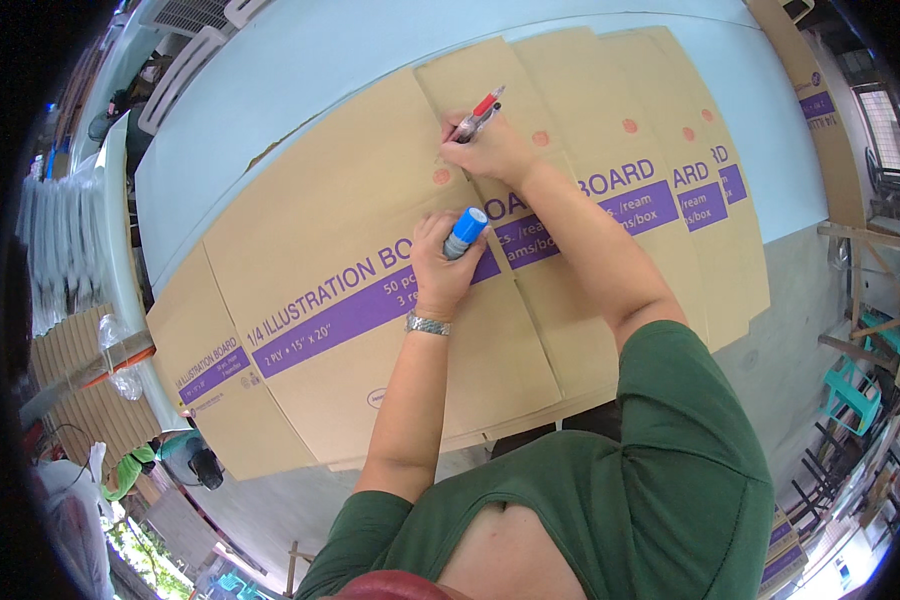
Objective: The person packages illustration boards into plastic sleeves, stacks them, and then marks large cardboard boxes with a pen while another person helps move the boxes onto a table.
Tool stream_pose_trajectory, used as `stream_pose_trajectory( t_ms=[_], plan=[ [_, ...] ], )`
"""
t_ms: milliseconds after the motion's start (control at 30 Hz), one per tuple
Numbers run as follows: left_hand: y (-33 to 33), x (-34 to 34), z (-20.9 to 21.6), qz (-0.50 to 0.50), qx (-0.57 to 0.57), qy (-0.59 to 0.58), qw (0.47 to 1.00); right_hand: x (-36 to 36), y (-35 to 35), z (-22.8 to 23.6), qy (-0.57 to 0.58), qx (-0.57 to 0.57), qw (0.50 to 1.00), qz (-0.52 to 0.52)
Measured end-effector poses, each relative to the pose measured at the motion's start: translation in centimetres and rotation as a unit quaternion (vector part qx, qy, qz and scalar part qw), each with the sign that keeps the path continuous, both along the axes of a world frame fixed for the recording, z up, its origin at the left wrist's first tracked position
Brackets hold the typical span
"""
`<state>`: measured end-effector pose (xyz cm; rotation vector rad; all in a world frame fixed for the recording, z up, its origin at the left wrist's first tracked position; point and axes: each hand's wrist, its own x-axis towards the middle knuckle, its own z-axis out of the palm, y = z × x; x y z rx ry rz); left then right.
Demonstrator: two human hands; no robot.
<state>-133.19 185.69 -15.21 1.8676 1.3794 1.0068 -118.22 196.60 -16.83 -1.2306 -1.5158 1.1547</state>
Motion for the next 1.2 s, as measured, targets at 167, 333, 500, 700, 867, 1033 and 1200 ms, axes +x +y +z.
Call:
stream_pose_trajectory(
  t_ms=[167,333,500,700,867,1033,1200],
  plan=[
    [0.0,0.0,0.4,-0.003,-0.004,0.014,1.000,0.2,0.0,-0.2,0.007,0.002,1.000,-0.008],
    [-0.1,0.1,0.5,0.004,-0.009,0.010,1.000,0.0,-0.1,-0.2,0.013,0.004,0.999,-0.029],
    [0.0,0.3,0.2,0.007,-0.009,-0.002,1.000,-0.2,0.1,0.0,0.015,0.046,0.998,-0.043],
    [0.1,0.2,0.0,0.012,-0.030,0.004,0.999,3.8,1.0,0.7,0.077,-0.046,0.991,-0.099],
    [0.0,0.8,0.1,0.014,-0.013,0.023,1.000,10.9,0.8,0.2,0.106,-0.046,0.991,-0.064],
    [0.0,0.6,-0.3,0.010,-0.007,0.046,0.999,10.2,-0.2,0.7,0.140,-0.108,0.984,-0.031],
    [0.1,0.7,-0.1,0.004,-0.002,0.044,0.999,11.0,0.2,-0.6,0.132,-0.082,0.988,-0.002]
  ],
)
